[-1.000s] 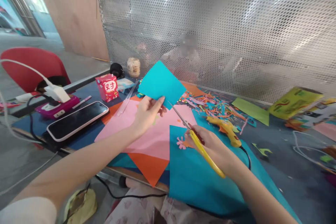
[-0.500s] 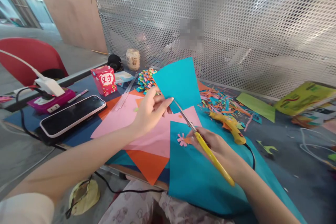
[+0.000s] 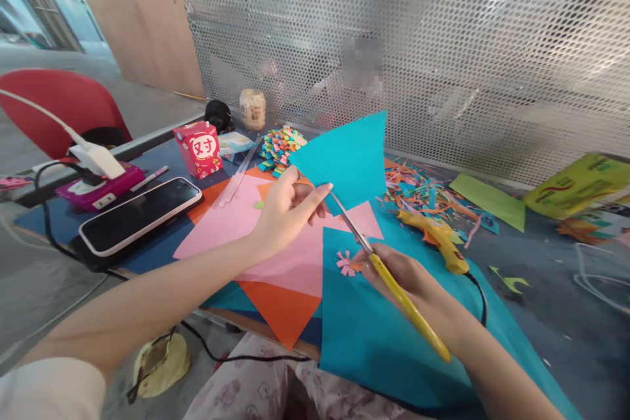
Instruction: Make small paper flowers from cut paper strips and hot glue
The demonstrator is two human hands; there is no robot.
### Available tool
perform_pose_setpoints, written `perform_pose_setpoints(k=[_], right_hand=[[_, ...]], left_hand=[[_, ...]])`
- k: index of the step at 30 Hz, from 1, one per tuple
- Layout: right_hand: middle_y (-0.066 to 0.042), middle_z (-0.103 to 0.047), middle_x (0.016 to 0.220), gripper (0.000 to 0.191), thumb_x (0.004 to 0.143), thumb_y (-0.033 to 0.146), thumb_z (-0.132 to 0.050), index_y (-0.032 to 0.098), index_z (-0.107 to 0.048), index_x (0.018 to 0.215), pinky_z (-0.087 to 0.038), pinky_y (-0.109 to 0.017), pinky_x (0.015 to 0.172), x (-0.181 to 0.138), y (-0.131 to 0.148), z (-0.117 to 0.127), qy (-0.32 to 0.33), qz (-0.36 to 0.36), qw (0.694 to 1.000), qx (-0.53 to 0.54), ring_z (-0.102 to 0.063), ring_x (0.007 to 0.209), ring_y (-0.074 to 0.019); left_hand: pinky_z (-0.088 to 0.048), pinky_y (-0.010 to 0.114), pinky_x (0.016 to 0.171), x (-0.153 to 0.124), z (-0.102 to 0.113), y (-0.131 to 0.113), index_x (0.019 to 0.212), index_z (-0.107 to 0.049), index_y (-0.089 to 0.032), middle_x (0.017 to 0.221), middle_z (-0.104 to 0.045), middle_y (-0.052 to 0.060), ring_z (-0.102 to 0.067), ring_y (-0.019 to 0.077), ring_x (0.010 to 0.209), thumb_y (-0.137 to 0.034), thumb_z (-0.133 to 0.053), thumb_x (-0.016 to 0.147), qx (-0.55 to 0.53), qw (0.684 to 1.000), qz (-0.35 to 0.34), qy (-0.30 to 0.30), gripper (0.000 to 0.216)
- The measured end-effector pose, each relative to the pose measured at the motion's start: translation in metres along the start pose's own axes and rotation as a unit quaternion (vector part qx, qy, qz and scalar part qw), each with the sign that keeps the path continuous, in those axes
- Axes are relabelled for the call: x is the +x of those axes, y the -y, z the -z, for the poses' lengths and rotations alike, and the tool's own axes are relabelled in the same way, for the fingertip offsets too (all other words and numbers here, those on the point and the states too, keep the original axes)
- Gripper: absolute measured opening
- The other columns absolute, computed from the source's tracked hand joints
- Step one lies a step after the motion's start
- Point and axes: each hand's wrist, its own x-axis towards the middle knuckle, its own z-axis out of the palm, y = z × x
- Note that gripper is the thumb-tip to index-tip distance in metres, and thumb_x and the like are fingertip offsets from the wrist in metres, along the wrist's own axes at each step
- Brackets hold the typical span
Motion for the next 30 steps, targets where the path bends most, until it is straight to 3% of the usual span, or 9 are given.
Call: perform_pose_setpoints(k=[10,15,20,25,30], right_hand=[[-0.003,-0.061,0.065,0.031,0.082,0.052,-0.052,0.024,-0.062,0.076,-0.053,-0.034,0.059,-0.0015,-0.0025,-0.0016,0.0,-0.001,1.0,0.01,-0.061,0.067,-0.0225],[-0.002,-0.061,0.064,0.03,0.082,0.051,-0.053,0.023,-0.062,0.078,-0.053,-0.032,0.059,-0.0021,-0.0036,-0.0033,-0.001,0.004,1.0,0.016,-0.061,0.064,-0.0215],[-0.002,-0.06,0.064,0.032,0.084,0.053,-0.05,0.023,-0.06,0.079,-0.053,-0.034,0.062,-0.0028,-0.0091,-0.0049,0.01,0.006,1.0,0.016,-0.061,0.066,-0.0221],[-0.005,-0.063,0.073,0.036,0.084,0.057,-0.045,0.024,-0.053,0.073,-0.052,-0.036,0.065,-0.0022,-0.0084,-0.0027,0.031,-0.011,0.999,0.008,-0.061,0.071,-0.0234],[-0.006,-0.065,0.075,0.036,0.084,0.056,-0.045,0.022,-0.058,0.083,-0.052,-0.037,0.064,-0.002,-0.0068,-0.0025,0.034,-0.013,0.999,0.016,-0.061,0.074,-0.0249]], left_hand=[[-0.039,0.02,0.039,-0.0034,-0.0029,-0.0046,0.091,-0.046,-0.02,0.047,-0.056,-0.009,-0.052,0.0075,0.038,-0.028,-0.06,0.084,-0.006,1.0,-0.003,0.003,0.018],[-0.037,0.019,0.039,-0.0048,-0.0037,-0.0053,0.079,-0.041,-0.021,0.048,-0.058,-0.008,-0.051,0.0061,0.039,-0.029,-0.06,0.085,-0.005,1.0,-0.005,-0.017,0.022],[-0.035,0.02,0.039,-0.0051,-0.0042,-0.0028,0.081,-0.042,-0.021,0.051,-0.061,-0.007,-0.05,0.0065,0.04,-0.031,-0.06,0.085,-0.01,1.0,-0.012,-0.008,0.021],[-0.035,0.022,0.038,-0.0058,-0.0051,-0.0052,0.072,-0.038,-0.022,0.052,-0.062,-0.005,-0.048,0.006,0.038,-0.029,-0.06,0.085,-0.011,1.0,-0.004,-0.015,0.027],[-0.035,0.022,0.039,-0.0064,-0.0065,-0.008,0.067,-0.036,-0.022,0.052,-0.063,-0.004,-0.048,0.0061,0.038,-0.027,-0.061,0.085,-0.016,1.0,0.0,-0.018,0.031]])
